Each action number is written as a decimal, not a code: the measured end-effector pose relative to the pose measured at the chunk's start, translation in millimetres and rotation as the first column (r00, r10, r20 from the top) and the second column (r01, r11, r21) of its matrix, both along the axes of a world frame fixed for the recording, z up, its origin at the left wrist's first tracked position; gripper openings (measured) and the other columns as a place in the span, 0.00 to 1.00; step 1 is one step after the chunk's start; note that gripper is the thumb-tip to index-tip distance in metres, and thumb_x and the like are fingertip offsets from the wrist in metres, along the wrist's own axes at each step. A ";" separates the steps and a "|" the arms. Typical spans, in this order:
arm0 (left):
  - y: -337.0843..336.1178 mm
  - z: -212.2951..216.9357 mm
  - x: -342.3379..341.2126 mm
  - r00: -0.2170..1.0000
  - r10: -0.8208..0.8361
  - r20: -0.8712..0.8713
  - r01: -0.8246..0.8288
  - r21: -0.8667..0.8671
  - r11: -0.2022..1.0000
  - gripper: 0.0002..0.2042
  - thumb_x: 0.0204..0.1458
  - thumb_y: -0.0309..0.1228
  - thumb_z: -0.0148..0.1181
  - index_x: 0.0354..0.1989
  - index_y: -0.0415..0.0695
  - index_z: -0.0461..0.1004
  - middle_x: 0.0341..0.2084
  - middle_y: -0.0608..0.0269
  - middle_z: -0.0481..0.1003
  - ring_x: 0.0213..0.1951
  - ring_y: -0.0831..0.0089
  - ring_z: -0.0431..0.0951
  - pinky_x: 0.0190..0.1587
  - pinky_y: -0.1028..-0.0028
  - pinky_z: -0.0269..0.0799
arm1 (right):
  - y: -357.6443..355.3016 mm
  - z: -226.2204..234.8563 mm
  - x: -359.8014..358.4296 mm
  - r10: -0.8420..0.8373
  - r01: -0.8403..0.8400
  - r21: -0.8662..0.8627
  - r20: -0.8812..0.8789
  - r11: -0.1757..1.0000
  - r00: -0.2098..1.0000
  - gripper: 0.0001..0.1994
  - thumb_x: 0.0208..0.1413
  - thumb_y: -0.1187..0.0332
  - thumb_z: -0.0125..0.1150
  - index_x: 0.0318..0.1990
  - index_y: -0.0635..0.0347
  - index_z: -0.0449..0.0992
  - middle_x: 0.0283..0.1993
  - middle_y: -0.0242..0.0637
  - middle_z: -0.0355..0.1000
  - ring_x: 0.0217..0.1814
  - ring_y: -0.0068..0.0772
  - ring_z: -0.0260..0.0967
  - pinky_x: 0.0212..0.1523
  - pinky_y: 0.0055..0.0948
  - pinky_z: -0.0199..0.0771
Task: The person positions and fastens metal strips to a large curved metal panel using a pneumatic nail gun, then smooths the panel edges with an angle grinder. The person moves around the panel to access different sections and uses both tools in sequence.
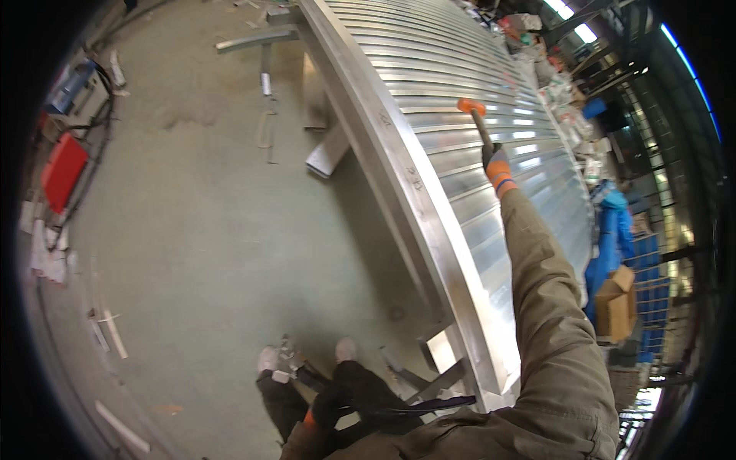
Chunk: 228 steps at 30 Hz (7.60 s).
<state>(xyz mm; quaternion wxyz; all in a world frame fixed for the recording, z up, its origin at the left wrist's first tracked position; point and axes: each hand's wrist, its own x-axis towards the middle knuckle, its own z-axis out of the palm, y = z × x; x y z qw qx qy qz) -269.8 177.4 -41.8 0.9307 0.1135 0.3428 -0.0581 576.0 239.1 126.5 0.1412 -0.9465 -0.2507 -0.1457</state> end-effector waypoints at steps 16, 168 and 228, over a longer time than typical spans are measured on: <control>22.7 187.2 189.6 0.765 -0.406 0.500 0.032 0.600 0.799 0.19 0.72 0.38 0.58 0.66 0.42 0.72 0.54 0.61 0.79 0.58 0.68 0.79 0.62 0.63 0.74 | -257.6 50.4 -190.7 0.207 -0.007 0.368 -0.506 0.930 0.837 0.18 0.71 0.64 0.62 0.61 0.66 0.79 0.55 0.48 0.82 0.58 0.35 0.79 0.61 0.34 0.76; 348.5 6.8 667.6 -0.258 0.247 -0.934 0.452 -0.343 -0.823 0.22 0.71 0.43 0.48 0.68 0.48 0.75 0.67 0.66 0.75 0.66 0.70 0.74 0.68 0.70 0.66 | -18.9 119.9 -19.0 0.670 0.336 0.607 -0.734 0.720 -0.112 0.21 0.72 0.56 0.55 0.51 0.71 0.79 0.38 0.42 0.80 0.37 0.34 0.81 0.44 0.33 0.82; 408.2 5.3 682.8 -0.227 0.201 -0.953 0.122 -0.232 -0.965 0.13 0.66 0.43 0.59 0.53 0.52 0.77 0.46 0.67 0.78 0.45 0.70 0.77 0.44 0.65 0.70 | -137.7 60.7 -200.1 -0.248 0.204 -0.141 -0.575 0.969 0.780 0.15 0.65 0.62 0.60 0.52 0.62 0.76 0.39 0.49 0.78 0.39 0.49 0.77 0.37 0.46 0.79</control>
